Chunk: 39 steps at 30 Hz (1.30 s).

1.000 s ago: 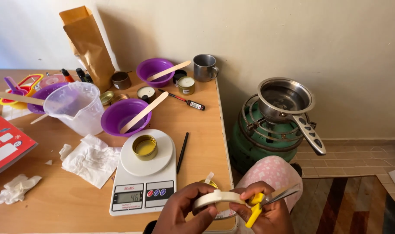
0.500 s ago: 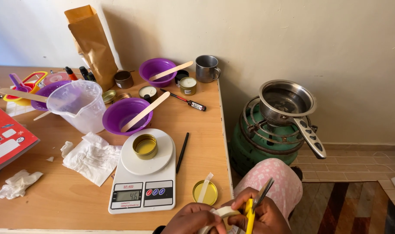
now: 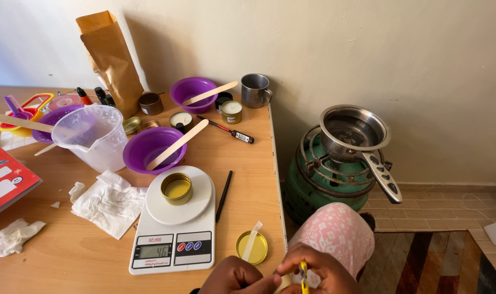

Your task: Preparing candle making materials by cutting tape, weighing a bowl on a digital scale, and measuring out green powder.

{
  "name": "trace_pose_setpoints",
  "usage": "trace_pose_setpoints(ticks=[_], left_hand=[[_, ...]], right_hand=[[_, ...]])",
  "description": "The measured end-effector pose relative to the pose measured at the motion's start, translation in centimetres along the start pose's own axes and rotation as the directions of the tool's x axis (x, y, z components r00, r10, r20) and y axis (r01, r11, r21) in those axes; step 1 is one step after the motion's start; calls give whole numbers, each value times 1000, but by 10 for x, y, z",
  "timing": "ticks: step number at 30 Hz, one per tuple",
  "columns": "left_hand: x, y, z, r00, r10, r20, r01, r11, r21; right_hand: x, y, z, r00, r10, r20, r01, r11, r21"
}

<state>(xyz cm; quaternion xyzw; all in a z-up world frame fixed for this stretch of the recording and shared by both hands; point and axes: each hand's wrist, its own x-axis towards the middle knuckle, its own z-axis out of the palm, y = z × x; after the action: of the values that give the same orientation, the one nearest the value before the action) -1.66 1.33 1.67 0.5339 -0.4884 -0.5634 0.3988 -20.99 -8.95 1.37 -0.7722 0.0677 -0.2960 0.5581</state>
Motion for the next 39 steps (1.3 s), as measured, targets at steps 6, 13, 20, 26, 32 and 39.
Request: trace_pose_setpoints(ticks=[6, 13, 20, 26, 32, 39], left_hand=[[3, -7, 7, 648, 262, -715, -207, 964, 165], [13, -45, 2, 623, 584, -521, -198, 761, 617], [29, -78, -4, 659, 641, -394, -176, 640, 748], [50, -104, 5, 814, 469, -341, -6, 595, 804], [51, -99, 9, 755, 521, -398, -104, 695, 712], [44, -103, 5, 697, 581, -421, -232, 738, 634]], right_hand=[[33, 22, -2, 917, 30, -399, -96, 985, -147], [77, 108, -3, 788, 144, -599, -460, 784, -417], [69, 64, 15, 687, 383, -617, -409, 906, 106], [41, 58, 23, 544, 523, -656, -367, 852, 374], [40, 31, 35, 429, 710, -559, -575, 691, 437], [34, 35, 36, 478, 698, -534, -648, 690, 323]])
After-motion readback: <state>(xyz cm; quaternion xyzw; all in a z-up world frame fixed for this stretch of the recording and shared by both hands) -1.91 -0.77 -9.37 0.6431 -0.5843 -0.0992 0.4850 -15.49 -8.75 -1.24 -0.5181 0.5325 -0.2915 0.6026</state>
